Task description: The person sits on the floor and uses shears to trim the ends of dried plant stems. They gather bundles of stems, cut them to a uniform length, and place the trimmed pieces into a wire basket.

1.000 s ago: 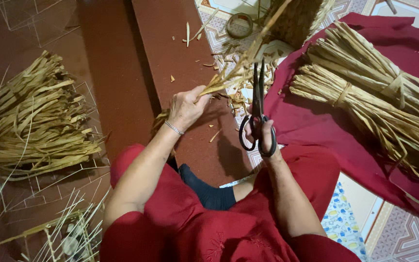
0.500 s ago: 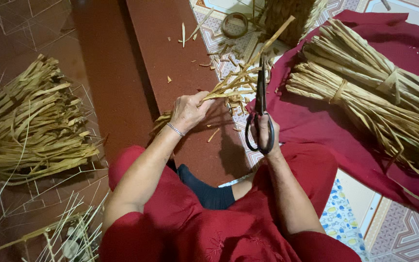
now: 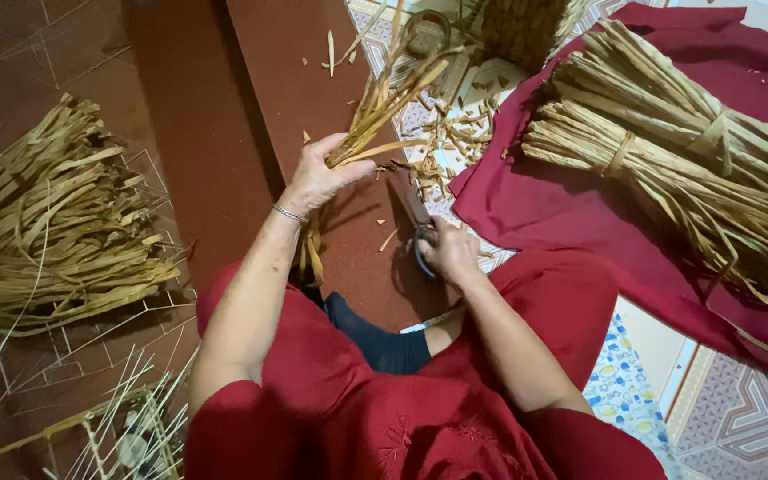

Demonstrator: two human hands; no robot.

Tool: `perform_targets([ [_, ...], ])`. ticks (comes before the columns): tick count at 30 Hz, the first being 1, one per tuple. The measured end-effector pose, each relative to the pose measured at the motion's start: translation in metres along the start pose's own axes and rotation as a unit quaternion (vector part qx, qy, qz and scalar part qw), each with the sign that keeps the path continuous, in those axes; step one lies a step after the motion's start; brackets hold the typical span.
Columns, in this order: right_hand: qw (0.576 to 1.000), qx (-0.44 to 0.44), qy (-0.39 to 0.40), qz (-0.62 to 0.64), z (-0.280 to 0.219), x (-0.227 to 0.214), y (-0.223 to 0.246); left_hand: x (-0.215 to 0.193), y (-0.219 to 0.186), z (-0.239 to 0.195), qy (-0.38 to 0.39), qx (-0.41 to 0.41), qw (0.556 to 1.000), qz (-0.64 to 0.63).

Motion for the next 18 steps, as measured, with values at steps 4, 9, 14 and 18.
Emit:
perform_targets([
  [4,0.996,0.015,0.083,-0.042,-0.007,0.039,-0.013,0.004,-0.011,-0.007,-0.013,0.05,0.998,0.047],
  [9,0.994,-0.074,-0.014,-0.081,-0.009,-0.009,0.031,0.027,-0.046,-0.031,-0.015,0.08,0.981,0.177],
  [14,0.781,0.078,0.085,0.613,0.006,-0.047,0.058,0.086,-0.07,-0.05,0.094,0.117,0.958,0.245],
  [18,0.639,0.144,0.002,0.756,-0.002,-0.062,0.052,0.132,-0.062,-0.062,0.14,0.16,0.942,0.259],
])
Point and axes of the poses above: each hand's wrist, its own z-axis towards the middle knuckle, its own x-axis out of the palm, y = z × x, the point moved 7 cm from there along z, towards the middle knuckle, and after that the axes turned 12 degrees about z, right-handed, at the moved point
